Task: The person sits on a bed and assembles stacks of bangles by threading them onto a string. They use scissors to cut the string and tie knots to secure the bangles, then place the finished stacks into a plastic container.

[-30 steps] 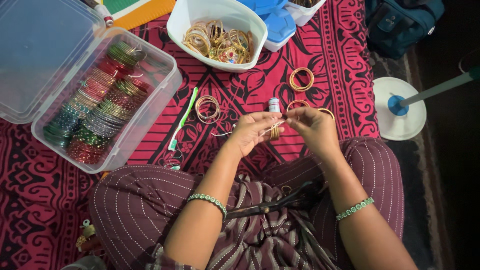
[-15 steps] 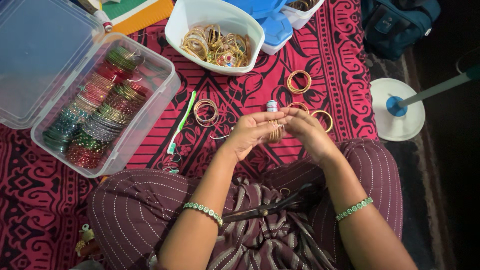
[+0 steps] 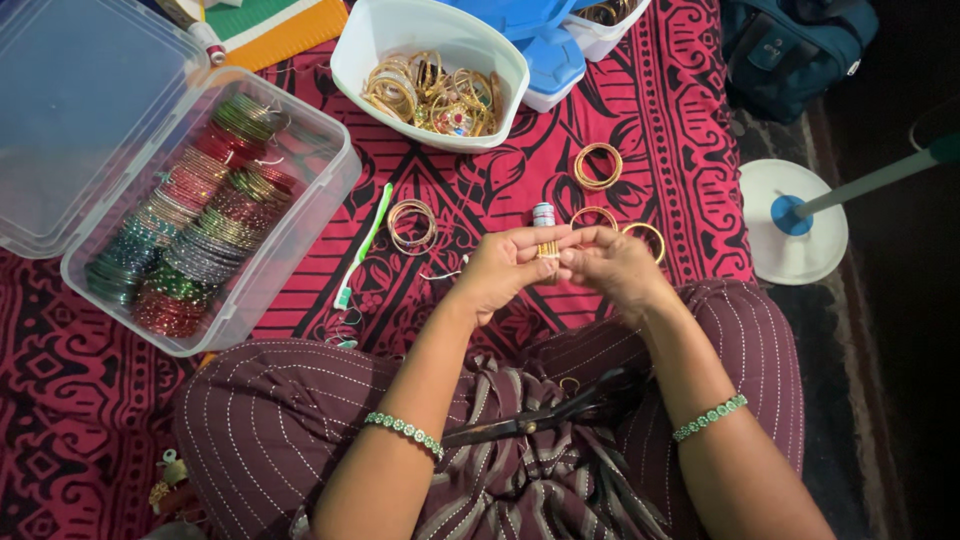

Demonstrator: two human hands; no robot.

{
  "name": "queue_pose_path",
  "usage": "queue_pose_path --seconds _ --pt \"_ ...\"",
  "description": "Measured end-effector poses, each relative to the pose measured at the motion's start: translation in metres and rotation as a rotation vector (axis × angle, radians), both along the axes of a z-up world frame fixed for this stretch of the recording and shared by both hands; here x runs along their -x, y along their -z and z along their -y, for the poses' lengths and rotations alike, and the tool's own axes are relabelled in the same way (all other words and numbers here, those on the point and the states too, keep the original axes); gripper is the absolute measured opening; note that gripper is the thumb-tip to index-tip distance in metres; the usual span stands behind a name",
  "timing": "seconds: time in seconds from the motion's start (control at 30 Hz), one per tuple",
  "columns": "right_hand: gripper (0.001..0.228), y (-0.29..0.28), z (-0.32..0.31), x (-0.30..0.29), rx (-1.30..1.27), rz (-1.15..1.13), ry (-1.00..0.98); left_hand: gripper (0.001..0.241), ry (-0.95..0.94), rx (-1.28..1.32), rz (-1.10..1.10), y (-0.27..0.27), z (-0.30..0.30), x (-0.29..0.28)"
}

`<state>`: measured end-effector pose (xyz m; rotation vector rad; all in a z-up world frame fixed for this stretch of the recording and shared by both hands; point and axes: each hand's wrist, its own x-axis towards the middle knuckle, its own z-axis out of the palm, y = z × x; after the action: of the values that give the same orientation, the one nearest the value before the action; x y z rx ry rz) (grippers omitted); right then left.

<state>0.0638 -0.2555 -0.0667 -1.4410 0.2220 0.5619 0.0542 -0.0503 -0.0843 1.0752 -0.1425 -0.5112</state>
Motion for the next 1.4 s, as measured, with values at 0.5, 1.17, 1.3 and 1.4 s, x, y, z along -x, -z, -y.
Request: queue_pose_path --seconds 0.5,1.17,1.3,1.4 --pt "0.018 -0.024 0.004 0.004 0.243 0.239 -0.115 0.043 -0.026 0.097 -0.086 0.002 -0.002 -0.003" --pt "0.026 0.044 -0.007 -0.001 0.506 0.111 -0.18 0.029 -0.186 -0.8 0.21 0.061 0.012 0.002" --pt "0.027 0.055 -0.004 -0.006 0.496 0.012 -0.21 0.02 -0.183 -1.019 0.226 0.049 0.008 0.005" --pt "0.029 0.058 -0.001 -0.009 0.453 -0.139 -0.176 0.013 -0.24 -1.094 0.414 0.042 0.0 0.006"
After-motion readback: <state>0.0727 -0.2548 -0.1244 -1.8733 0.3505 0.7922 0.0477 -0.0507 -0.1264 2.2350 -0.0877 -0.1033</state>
